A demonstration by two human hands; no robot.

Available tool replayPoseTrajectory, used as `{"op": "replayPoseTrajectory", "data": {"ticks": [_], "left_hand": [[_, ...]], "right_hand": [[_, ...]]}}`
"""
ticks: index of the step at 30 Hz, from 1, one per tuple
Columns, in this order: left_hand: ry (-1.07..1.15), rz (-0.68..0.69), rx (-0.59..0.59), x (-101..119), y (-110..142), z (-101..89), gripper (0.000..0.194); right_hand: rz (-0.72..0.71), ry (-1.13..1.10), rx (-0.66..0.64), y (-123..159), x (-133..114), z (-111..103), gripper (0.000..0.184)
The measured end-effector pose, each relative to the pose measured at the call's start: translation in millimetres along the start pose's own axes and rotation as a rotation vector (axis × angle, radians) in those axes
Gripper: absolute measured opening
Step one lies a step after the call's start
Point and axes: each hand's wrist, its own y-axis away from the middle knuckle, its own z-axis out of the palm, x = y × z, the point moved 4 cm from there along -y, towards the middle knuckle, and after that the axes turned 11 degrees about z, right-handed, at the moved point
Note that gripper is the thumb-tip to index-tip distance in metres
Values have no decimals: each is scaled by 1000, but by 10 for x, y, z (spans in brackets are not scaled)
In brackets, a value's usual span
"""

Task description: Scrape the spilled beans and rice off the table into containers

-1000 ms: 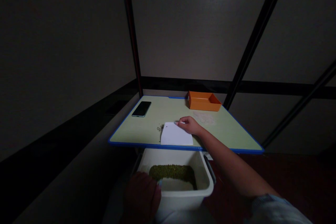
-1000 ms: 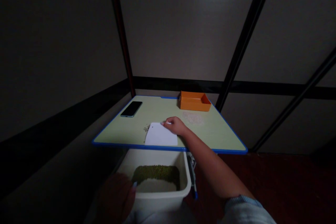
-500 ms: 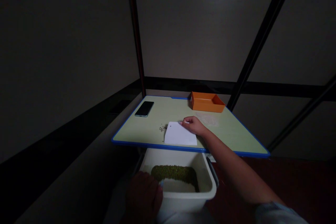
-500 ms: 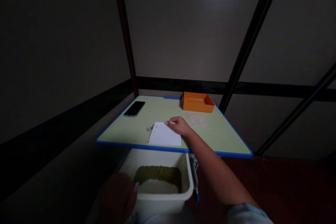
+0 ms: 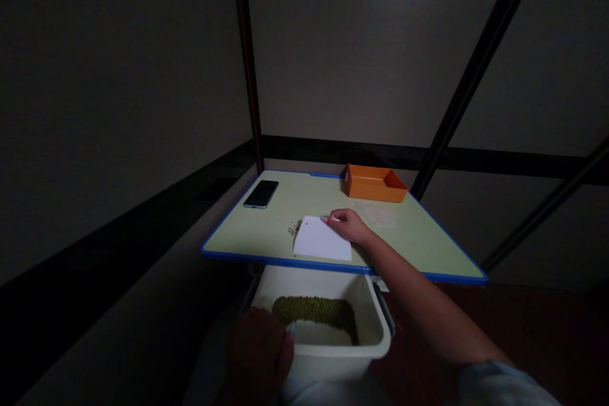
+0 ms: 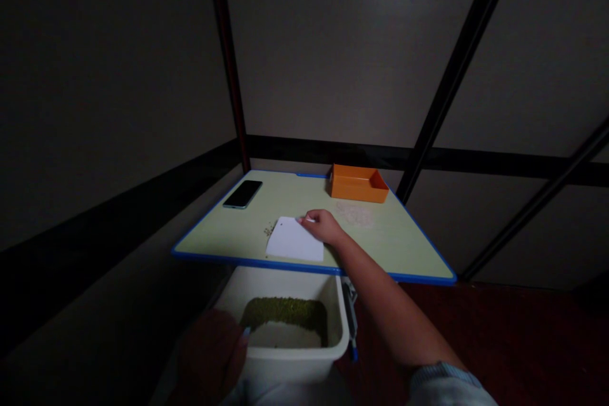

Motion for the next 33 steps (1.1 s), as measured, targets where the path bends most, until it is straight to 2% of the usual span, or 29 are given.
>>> {"op": "replayPoseTrajectory", "data": {"ticks": [6,9,18,22,24,27,30,33], "left_hand": [[2,-13,-35,-4,-1,3,17],[-5,-9,-33,-5,6,2,17],[-22,8,-66,-17,32,22,18],[-16,-2,-16,-17,21,3,17],[-16,-14,-11,-12,19,2,18],[-21,-28,-12,-3,20,6,18],[-13,-50,-20,-5,17,9,18],[1,-35,-17,-9,-1,6,20]], "right_hand": [[-22,-62,-103,43,-50,20,40],[4,-116,-91,43,-47,-7,39],[91,-388,239,-11,53,-230,40],[56,-394,310,62,-18,-373,37],[6,-306,339,170,-114,-444,35],[-134,-17,382,440,-351,-454,33],[-282,374,368,762,-633,-264,27],[-573,697,335,1054,-927,70,25]]}}
